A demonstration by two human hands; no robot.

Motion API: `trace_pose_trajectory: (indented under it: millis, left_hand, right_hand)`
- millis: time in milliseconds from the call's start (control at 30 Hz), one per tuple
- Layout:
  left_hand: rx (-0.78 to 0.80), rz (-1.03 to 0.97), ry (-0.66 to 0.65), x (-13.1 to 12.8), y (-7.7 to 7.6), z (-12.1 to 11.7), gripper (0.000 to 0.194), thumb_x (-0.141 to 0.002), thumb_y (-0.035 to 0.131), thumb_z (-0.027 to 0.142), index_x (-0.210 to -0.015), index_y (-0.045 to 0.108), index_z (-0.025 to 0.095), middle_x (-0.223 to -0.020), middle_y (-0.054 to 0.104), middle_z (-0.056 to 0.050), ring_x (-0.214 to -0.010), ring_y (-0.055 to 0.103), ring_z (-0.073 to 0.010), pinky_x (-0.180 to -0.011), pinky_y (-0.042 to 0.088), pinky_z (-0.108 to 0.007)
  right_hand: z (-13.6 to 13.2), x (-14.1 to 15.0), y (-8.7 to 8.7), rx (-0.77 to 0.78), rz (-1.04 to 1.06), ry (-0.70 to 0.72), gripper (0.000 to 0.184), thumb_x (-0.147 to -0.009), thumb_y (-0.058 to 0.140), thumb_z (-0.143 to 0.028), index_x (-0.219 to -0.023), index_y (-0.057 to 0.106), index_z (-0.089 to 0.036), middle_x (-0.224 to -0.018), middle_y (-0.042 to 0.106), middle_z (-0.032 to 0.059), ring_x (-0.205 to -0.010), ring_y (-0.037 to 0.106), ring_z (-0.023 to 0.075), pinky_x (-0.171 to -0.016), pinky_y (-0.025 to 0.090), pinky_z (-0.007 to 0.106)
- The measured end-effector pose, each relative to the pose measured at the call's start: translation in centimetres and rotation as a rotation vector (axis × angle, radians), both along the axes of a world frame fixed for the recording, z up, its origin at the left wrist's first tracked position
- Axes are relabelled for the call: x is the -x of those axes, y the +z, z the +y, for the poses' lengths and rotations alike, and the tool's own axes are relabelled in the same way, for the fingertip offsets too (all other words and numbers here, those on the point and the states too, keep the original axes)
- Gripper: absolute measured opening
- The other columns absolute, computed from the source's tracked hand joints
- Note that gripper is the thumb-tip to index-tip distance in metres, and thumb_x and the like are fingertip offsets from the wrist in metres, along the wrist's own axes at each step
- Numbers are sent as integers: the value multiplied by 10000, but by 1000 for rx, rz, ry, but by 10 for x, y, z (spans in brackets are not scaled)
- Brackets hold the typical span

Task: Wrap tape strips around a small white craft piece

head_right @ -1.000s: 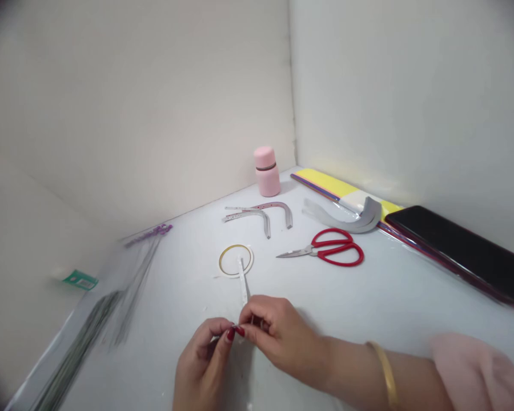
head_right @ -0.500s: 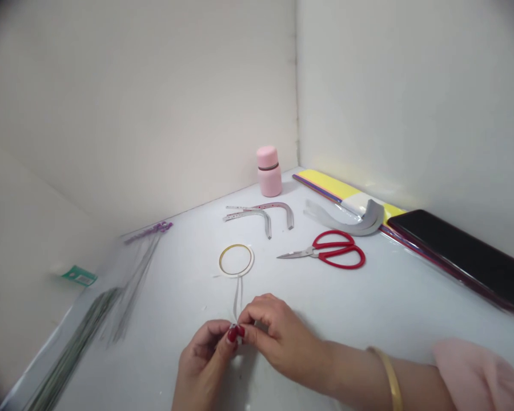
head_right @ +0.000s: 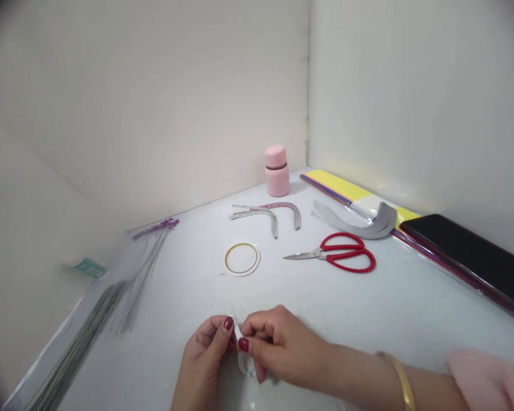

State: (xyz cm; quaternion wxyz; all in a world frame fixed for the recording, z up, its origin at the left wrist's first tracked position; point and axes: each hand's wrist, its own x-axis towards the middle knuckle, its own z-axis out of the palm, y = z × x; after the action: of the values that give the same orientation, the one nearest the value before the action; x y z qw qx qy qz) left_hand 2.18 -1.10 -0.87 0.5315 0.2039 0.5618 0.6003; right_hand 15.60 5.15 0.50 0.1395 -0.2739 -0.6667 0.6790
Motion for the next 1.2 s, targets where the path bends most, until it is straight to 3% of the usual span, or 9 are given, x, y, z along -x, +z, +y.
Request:
trace_pose_trajectory:
  millis: [67, 167, 267, 367, 767, 900, 1000, 1200]
  left_hand:
    - [18, -19, -11, -1, 2, 0, 285, -619, 713, 375, -574, 561, 139, -444, 502, 33, -424, 416, -72, -438, 305, -189]
    - [32, -21, -4, -1, 6, 0, 298, -611, 712, 384, -555, 545, 143, -435, 471, 49, -392, 380, -62, -410, 279, -186]
    - [21, 16, 15, -1, 8, 0, 290, -596, 725, 366, -537, 565, 132, -451, 490, 38, -447, 403, -68, -460, 305, -180]
    - [20, 60, -2, -1, 8, 0, 281, -599, 722, 366, -541, 589, 126, -459, 513, 28, -457, 413, -68, -476, 311, -177]
    - [-40, 54, -23, -3, -1, -2, 253, -645, 693, 352, -556, 579, 144, -403, 521, 28, -404, 453, -83, -450, 329, -200]
    - [-50, 50, 10, -6, 1, -2, 252, -647, 698, 345, -564, 571, 145, -407, 533, 25, -408, 469, -84, -459, 352, -203]
    - [-50, -46, -44, -7, 5, -2, 258, -676, 674, 338, -563, 537, 152, -394, 534, 23, -372, 497, -100, -434, 360, -214]
    - [-39, -63, -89, -7, 4, -3, 252, -689, 667, 325, -567, 532, 151, -416, 567, 7, -361, 507, -98, -441, 371, -213]
  right_hand:
    - [-2, 0, 1, 141, -16, 70, 353, -784, 498, -489, -695, 497, -148, -489, 509, -24, -374, 405, 62, -393, 311, 174]
    - [-2, -1, 3, 145, -51, 135, 416, -729, 543, -539, -626, 479, -142, -480, 460, -40, -363, 363, 44, -362, 260, 157]
    - [1, 0, 5, 71, 31, -6, 411, -718, 570, -530, -670, 518, -126, -531, 445, -39, -445, 345, 45, -409, 250, 156]
    - [3, 3, 5, 165, 55, -123, 401, -709, 587, -524, -750, 528, -129, -577, 460, -38, -460, 333, 47, -422, 252, 160]
    - [-3, 6, 5, 382, 83, -85, 373, -703, 613, -489, -720, 495, -136, -595, 584, 5, -455, 393, 50, -460, 276, 171]
    - [-5, 7, 6, 390, 88, -118, 358, -707, 612, -471, -732, 517, -126, -625, 597, 16, -478, 474, 64, -475, 318, 176]
    - [-7, 6, 6, 378, 123, -142, 350, -713, 599, -474, -717, 532, -130, -627, 586, 9, -529, 521, 89, -538, 385, 206]
    - [-7, 4, 2, 168, 87, -132, 301, -758, 566, -423, -662, 555, -139, -591, 543, -10, -552, 499, 95, -564, 394, 211]
